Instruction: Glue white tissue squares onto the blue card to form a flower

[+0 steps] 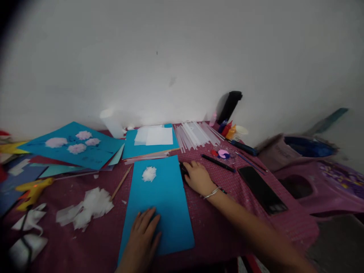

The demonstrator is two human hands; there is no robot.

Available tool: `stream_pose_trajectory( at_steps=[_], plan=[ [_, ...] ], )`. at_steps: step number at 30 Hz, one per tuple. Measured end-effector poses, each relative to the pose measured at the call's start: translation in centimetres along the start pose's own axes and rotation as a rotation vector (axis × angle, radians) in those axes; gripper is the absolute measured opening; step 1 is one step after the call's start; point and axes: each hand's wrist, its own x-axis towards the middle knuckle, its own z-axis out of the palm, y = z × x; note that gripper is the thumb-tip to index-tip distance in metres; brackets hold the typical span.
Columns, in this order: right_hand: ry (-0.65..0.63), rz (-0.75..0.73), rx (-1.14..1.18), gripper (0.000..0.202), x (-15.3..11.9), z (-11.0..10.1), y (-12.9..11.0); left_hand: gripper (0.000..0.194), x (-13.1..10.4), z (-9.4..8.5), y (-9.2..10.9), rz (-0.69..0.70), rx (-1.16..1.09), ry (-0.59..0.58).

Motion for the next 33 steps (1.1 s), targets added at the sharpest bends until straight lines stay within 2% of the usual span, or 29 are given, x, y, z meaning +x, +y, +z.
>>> stream_pose_trajectory(
  at_steps=[3,5,8,10,12,14,16,21,24,26,28,30,31,32,33],
  plan=[
    [0.014,0.026,-0.03,0.048,-0.5,0.4,-0.4,0.038,-0.2,-1.0,0.0,-0.041,-0.111,-0.037],
    [0.034,0.02,-0.024,0.044,-0.8,0.5,-0.2,0.031,0.2,-2.3,-1.1,-0.074,-0.166,-0.021],
    [0.103,-0.004,0.06,0.038,-1.5,0.5,-0.1,0.02,2.1,-5.5,-4.8,-0.187,-0.099,-0.036],
    [0.147,-0.039,0.146,0.036,-2.0,0.4,-0.6,0.025,4.4,-7.6,-7.9,-0.304,0.055,-0.145],
    [0.165,-0.079,0.231,0.034,-2.5,0.2,-1.7,0.028,6.8,-8.9,-10.9,-0.383,0.199,-0.224],
    [0.161,-0.107,0.298,0.032,-2.8,0.1,-3.0,0.031,8.8,-9.1,-13.3,-0.432,0.2,-0.355],
    [0.144,-0.125,0.348,0.03,-2.9,0.1,-4.3,0.029,10.3,-8.5,-14.7,-0.452,0.161,-0.415],
    [0.077,-0.189,0.456,0.029,-2.5,0.5,-6.3,0.015,11.5,-6.0,-16.0,-0.587,0.074,-0.438],
    [0.034,-0.226,0.471,0.027,-2.5,1.3,-6.7,0.006,11.6,-5.7,-16.0,-0.687,0.011,-0.383],
    [0.02,-0.24,0.487,0.025,-2.6,1.9,-6.7,0.004,11.5,-6.3,-15.3,-0.747,-0.025,-0.292],
    [0.026,-0.227,0.551,0.024,-2.9,2.2,-6.5,0.007,11.1,-7.3,-13.4,-0.795,-0.049,-0.171],
    [0.028,-0.189,0.672,0.024,-3.2,2.1,-6.4,0.012,10.8,-8.0,-10.2,-0.825,-0.134,-0.041],
    [0.018,-0.167,0.748,0.025,-3.5,1.8,-6.5,0.013,10.6,-8.1,-8.2,-0.83,-0.226,0.027],
    [-0.004,-0.147,0.829,0.027,-3.8,1.4,-6.7,0.01,10.4,-8.1,-6.2,-0.837,-0.555,0.139],
    [-0.04,-0.133,0.907,0.03,-4.1,1.0,-7.0,0.011,10.3,-7.8,-4.3,-0.812,-0.861,0.192]
  ],
)
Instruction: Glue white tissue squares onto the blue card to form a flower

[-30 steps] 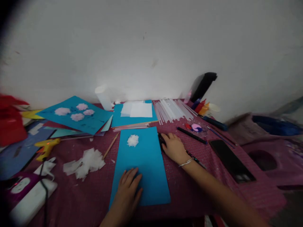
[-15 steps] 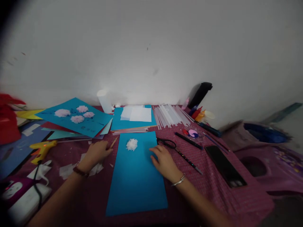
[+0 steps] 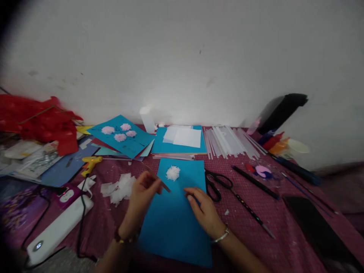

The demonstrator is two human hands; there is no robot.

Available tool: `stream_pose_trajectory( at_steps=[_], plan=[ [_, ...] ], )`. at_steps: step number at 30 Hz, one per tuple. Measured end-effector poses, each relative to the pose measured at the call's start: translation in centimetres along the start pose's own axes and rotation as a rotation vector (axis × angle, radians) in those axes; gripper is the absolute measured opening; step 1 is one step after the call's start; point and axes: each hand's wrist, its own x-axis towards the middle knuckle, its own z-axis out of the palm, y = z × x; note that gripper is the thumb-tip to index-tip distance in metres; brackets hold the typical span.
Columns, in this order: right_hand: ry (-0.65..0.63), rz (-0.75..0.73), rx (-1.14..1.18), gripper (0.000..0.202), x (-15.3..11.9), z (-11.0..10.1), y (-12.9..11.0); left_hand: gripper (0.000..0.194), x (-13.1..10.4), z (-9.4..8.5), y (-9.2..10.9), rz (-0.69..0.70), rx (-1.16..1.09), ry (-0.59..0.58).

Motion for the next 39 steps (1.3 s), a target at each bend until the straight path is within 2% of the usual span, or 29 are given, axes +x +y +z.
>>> stream_pose_trajectory(
  at_steps=[1,2,4,5,7,9,10,13,15,17,19,22,25,29,32,36,38,39],
  plan=[
    [-0.034,0.022,0.072,0.033,-0.3,0.0,-0.6,0.012,-1.3,1.3,0.3,-0.02,-0.194,-0.095],
    [-0.077,0.039,0.13,0.035,-0.6,0.1,-1.3,0.012,-2.4,2.4,0.4,-0.034,-0.294,-0.183],
    [-0.178,0.08,0.199,0.037,-1.0,0.3,-2.3,0.014,-3.8,3.6,0.3,0.009,-0.305,-0.208],
    [-0.223,0.105,0.214,0.037,-1.1,0.5,-2.7,0.013,-4.1,3.5,0.1,0.043,-0.253,-0.234],
    [-0.283,0.182,0.236,0.036,-1.0,0.9,-2.9,0.009,-4.1,2.0,-0.4,0.121,-0.066,-0.296],
    [-0.291,0.261,0.285,0.036,-0.4,1.2,-2.7,0.014,-3.3,-1.2,-1.2,0.171,0.19,-0.305],
    [-0.282,0.283,0.318,0.036,0.0,1.4,-2.5,0.019,-2.6,-3.1,-1.7,0.18,0.323,-0.238],
    [-0.247,0.319,0.394,0.038,1.3,2.0,-1.7,0.025,-0.1,-8.4,-4.0,0.082,0.674,0.019],
    [-0.227,0.349,0.417,0.039,2.1,2.4,-1.1,0.029,1.8,-10.7,-5.8,0.037,0.792,0.076],
    [-0.214,0.381,0.436,0.039,2.5,2.7,-0.5,0.031,3.4,-11.7,-7.4,0.031,0.808,0.018],
    [-0.21,0.4,0.447,0.038,2.7,2.9,0.0,0.021,4.5,-12.0,-8.3,0.045,0.747,-0.094],
    [-0.2,0.436,0.447,0.037,2.7,2.8,0.5,0.018,5.1,-13.2,-8.0,0.041,0.55,-0.156],
    [-0.208,0.474,0.426,0.037,2.6,2.3,0.8,0.019,4.8,-15.6,-6.9,-0.106,0.419,-0.094],
    [-0.243,0.51,0.383,0.037,2.7,1.7,0.9,0.025,4.0,-18.2,-6.3,-0.264,0.452,0.014],
    [-0.252,0.537,0.367,0.036,2.7,1.4,0.9,0.026,3.3,-18.6,-6.0,-0.352,0.342,0.066],
    [-0.259,0.536,0.364,0.036,2.7,1.3,1.1,0.028,2.8,-18.1,-5.2,-0.428,0.174,0.15],
    [-0.261,0.534,0.364,0.035,2.6,1.3,1.3,0.026,3.2,-18.0,-5.3,-0.405,0.237,0.143],
    [-0.263,0.533,0.366,0.035,2.6,1.4,1.4,0.024,3.5,-18.0,-5.6,-0.37,0.34,0.139]
  ],
)
